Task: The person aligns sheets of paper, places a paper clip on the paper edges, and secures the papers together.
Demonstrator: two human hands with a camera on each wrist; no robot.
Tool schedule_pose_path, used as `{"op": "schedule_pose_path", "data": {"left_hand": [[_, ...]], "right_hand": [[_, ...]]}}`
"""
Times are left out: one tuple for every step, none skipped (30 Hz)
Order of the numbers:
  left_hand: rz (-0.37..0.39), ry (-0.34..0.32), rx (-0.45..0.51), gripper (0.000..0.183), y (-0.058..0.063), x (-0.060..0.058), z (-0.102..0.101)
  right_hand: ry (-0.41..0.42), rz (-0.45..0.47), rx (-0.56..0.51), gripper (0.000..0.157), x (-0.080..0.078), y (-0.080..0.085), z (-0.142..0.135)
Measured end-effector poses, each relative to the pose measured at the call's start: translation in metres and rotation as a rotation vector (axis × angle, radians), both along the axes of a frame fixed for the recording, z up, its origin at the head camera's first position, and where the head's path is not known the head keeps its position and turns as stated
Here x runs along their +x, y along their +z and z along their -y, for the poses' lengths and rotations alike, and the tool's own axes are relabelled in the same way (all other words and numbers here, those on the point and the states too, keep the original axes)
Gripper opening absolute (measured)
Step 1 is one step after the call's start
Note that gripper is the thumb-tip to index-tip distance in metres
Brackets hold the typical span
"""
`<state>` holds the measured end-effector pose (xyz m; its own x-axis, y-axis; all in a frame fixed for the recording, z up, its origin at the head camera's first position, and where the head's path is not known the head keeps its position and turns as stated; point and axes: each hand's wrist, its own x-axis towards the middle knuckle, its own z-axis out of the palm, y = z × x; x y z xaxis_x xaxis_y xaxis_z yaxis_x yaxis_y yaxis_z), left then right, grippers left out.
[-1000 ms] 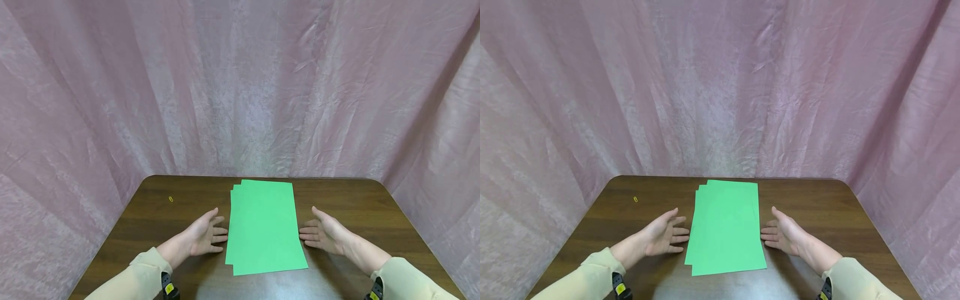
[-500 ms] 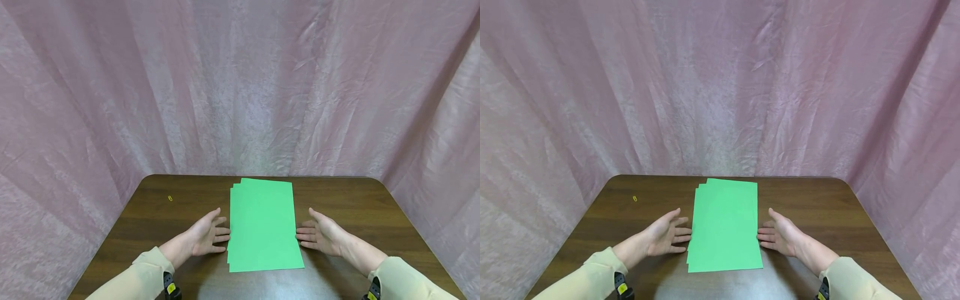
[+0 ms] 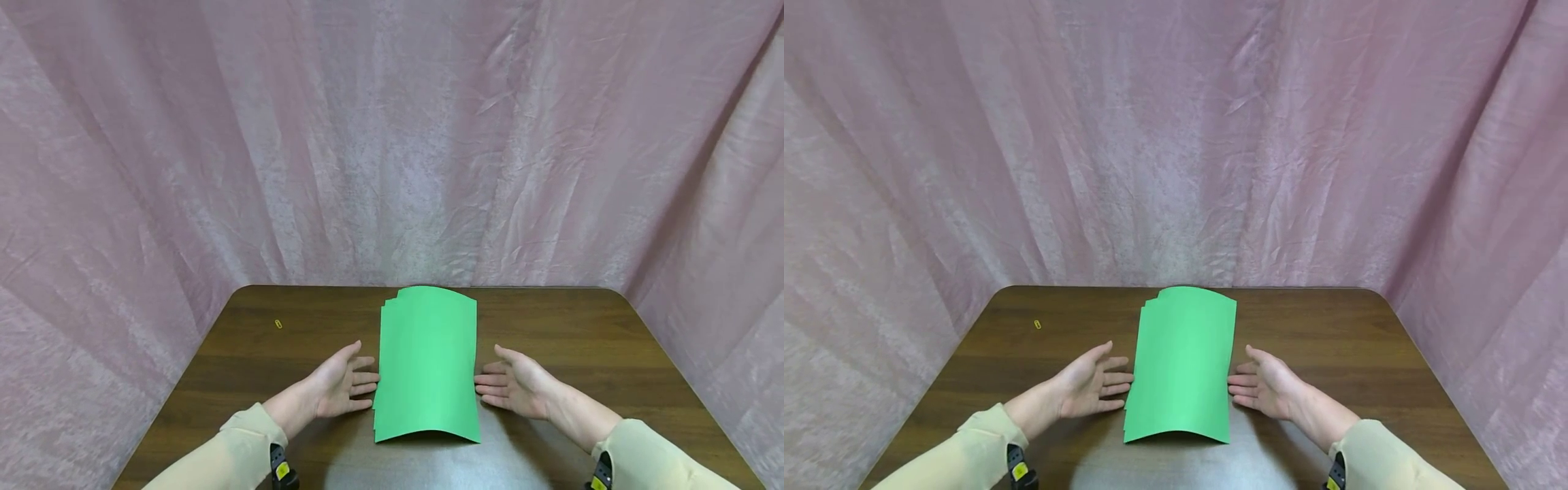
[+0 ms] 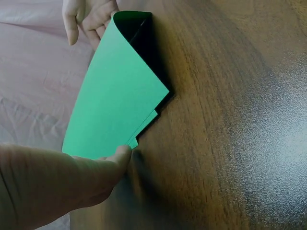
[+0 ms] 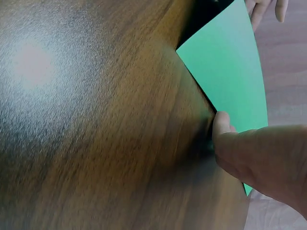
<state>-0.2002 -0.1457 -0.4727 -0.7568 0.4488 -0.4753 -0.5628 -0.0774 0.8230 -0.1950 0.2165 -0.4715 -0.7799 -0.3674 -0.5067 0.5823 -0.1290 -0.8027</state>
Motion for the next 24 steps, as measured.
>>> {"op": "schedule_pose_path", "data": {"left_hand": [[0.003, 0.004, 0.003, 0.086, 0.0, 0.0, 0.0], [0.005, 0.006, 0.004, 0.087, -0.001, 0.0, 0.0], [0.007, 0.008, 0.007, 0.087, -0.001, 0.0, 0.0], [0.008, 0.009, 0.009, 0.087, -0.001, 0.0, 0.0], [0.012, 0.013, 0.012, 0.086, -0.002, 0.0, 0.0], [0.015, 0.015, 0.015, 0.085, -0.002, -0.001, 0.0], [0.02, 0.018, 0.02, 0.084, -0.002, -0.001, 0.0], [0.023, 0.019, 0.023, 0.083, -0.002, -0.001, 0.0], [0.027, 0.021, 0.027, 0.082, -0.002, -0.001, 0.0], [0.03, 0.022, 0.032, 0.081, -0.002, -0.001, -0.001], [0.035, 0.024, 0.036, 0.08, -0.002, -0.001, -0.001], [0.036, 0.024, 0.041, 0.08, -0.002, -0.001, -0.001], [0.037, 0.024, 0.044, 0.08, -0.003, -0.002, -0.002], [0.037, 0.025, 0.045, 0.08, -0.003, -0.002, -0.002], [0.038, 0.027, 0.047, 0.08, -0.003, -0.002, -0.002], [0.037, 0.029, 0.048, 0.081, -0.003, -0.002, -0.002], [0.036, 0.031, 0.047, 0.081, -0.004, -0.002, -0.002], [0.033, 0.033, 0.045, 0.082, -0.004, -0.002, -0.003], [0.032, 0.034, 0.042, 0.082, -0.004, -0.002, -0.003], [0.029, 0.036, 0.041, 0.082, -0.005, -0.001, -0.003], [0.028, 0.037, 0.039, 0.083, -0.005, -0.001, -0.003], [0.025, 0.037, 0.036, 0.083, -0.006, -0.001, -0.003], [0.022, 0.037, 0.034, 0.083, -0.006, -0.001, -0.003], [0.019, 0.036, 0.032, 0.083, -0.007, -0.001, -0.003]], "right_hand": [[0.0, 0.001, -0.001, 0.08, 0.0, 0.0, 0.001], [0.0, 0.002, -0.004, 0.08, 0.0, 0.0, 0.002], [0.001, 0.002, -0.008, 0.079, 0.0, -0.001, 0.003], [0.002, 0.002, -0.011, 0.078, 0.0, -0.001, 0.003], [0.006, -0.002, -0.015, 0.078, 0.0, -0.001, 0.004], [0.007, -0.005, -0.018, 0.077, -0.001, -0.002, 0.005], [0.01, -0.008, -0.021, 0.077, -0.001, -0.002, 0.005], [0.009, -0.008, -0.024, 0.077, -0.002, -0.003, 0.006], [0.01, -0.01, -0.025, 0.076, -0.002, -0.004, 0.007], [0.019, -0.016, -0.026, 0.075, -0.002, -0.005, 0.007], [0.027, -0.025, -0.02, 0.074, -0.002, -0.007, 0.008], [0.034, -0.035, -0.014, 0.071, -0.002, -0.008, 0.008], [0.034, -0.042, -0.004, 0.067, -0.002, -0.01, 0.008], [0.034, -0.051, 0.005, 0.061, -0.002, -0.011, 0.008], [0.036, -0.06, 0.012, 0.055, -0.002, -0.013, 0.008], [0.039, -0.071, 0.016, 0.048, -0.002, -0.014, 0.008], [0.034, -0.075, 0.022, 0.04, -0.002, -0.015, 0.008], [0.028, -0.077, 0.025, 0.033, -0.002, -0.016, 0.008], [0.017, -0.074, 0.028, 0.027, -0.002, -0.017, 0.008], [0.011, -0.074, 0.027, 0.023, -0.001, -0.018, 0.008], [0.008, -0.071, 0.027, 0.022, -0.001, -0.019, 0.009], [0.004, -0.065, 0.036, 0.021, 0.0, -0.02, 0.01], [-0.003, -0.056, 0.045, 0.021, 0.0, -0.022, 0.01], [-0.012, -0.048, 0.053, 0.022, 0.0, -0.023, 0.011]]}}
